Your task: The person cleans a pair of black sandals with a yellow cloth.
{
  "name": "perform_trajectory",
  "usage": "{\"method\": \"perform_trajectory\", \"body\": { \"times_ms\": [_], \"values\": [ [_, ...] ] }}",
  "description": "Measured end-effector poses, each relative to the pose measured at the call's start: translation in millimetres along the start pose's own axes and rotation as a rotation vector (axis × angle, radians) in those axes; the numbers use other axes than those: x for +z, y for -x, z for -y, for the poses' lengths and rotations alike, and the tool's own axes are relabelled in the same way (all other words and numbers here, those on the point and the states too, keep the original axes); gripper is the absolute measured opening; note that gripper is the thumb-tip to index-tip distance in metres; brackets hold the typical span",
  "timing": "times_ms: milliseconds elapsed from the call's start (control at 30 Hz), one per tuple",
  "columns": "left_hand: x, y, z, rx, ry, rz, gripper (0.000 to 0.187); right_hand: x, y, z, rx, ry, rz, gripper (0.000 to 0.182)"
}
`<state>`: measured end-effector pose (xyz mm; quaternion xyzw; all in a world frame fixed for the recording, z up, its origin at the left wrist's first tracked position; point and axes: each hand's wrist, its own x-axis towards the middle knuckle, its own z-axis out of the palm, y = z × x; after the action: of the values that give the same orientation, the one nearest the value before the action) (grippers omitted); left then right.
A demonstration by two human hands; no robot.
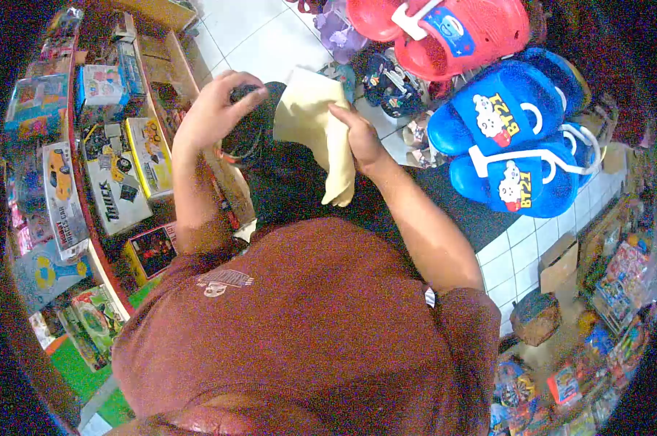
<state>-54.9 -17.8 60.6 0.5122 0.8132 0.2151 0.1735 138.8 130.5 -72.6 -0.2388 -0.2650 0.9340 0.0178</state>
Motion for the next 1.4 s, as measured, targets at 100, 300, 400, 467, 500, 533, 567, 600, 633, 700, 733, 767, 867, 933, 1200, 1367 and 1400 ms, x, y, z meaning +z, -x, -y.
{"method": "perform_trajectory", "body": {
  "times_ms": [100, 300, 400, 467, 500, 533, 567, 600, 633, 700, 733, 767, 867, 933, 1200, 1367, 1400],
  "values": [
    [3, 1, -4, -0.071, 0.029, -0.252, 0.029, 5, 3, 1, 0.001, -0.072, 0.071, 0.039],
    [-10, 9, -4, -0.063, 0.443, -0.54, 0.017, 19, 11, 4, -0.192, 0.07, 0.038, 0.043],
    [2, 12, 4, 0.021, 0.579, -0.497, 0.014, 56, 34, 33, -0.475, 0.51, 0.071, 0.053],
    [21, 11, 6, -0.012, 0.544, -0.462, 0.015, 83, 33, 46, -0.759, 0.773, 0.206, 0.062],
    [24, 11, 5, -0.022, 0.651, -0.451, 0.017, 95, 30, 49, -0.921, 0.901, 0.253, 0.066],
    [25, 12, 4, -0.035, 0.756, -0.436, 0.019, 101, 23, 50, -1.098, 1.059, 0.291, 0.069],
    [26, 13, 6, 0.012, 0.787, -0.468, 0.025, 107, 22, 47, -1.12, 1.233, 0.275, 0.072],
    [27, 15, 9, 0.057, 0.819, -0.501, 0.031, 107, 12, 30, -1.13, 1.244, 0.305, 0.074],
    [31, 14, 9, -0.004, 0.759, -0.529, 0.033, 105, 8, 10, -1.12, 1.218, 0.292, 0.075],
    [34, 12, 26, 0.076, 0.334, -0.544, 0.037, 95, 8, -14, -1.09, 1.244, 0.295, 0.075],
    [30, 12, 30, 0.035, 0.475, -0.538, 0.037, 81, 11, -25, -1.076, 1.316, 0.31, 0.075],
    [26, 12, 32, -0.011, 0.614, -0.53, 0.037, 64, 18, -39, -1.059, 1.388, 0.327, 0.075],
    [23, 15, 38, -0.069, 0.789, -0.536, 0.038, 37, 44, -47, -0.905, 1.486, 0.373, 0.074],
    [24, 14, 41, -0.025, 0.806, -0.562, 0.038, 41, 48, -37, -0.847, 1.457, 0.375, 0.073],
    [28, 3, -9, 0.12, 0.44, -0.492, 0.037, 114, 23, 12, -1.194, 1.284, 0.122, 0.074],
    [29, 3, 36, -0.029, 0.561, -0.475, 0.037, 68, 24, -47, -1.224, 1.543, 0.151, 0.054],
    [28, 5, 37, -0.088, 0.585, -0.504, 0.038, 57, 33, -52, -1.078, 1.593, 0.223, 0.058]
  ]
}}
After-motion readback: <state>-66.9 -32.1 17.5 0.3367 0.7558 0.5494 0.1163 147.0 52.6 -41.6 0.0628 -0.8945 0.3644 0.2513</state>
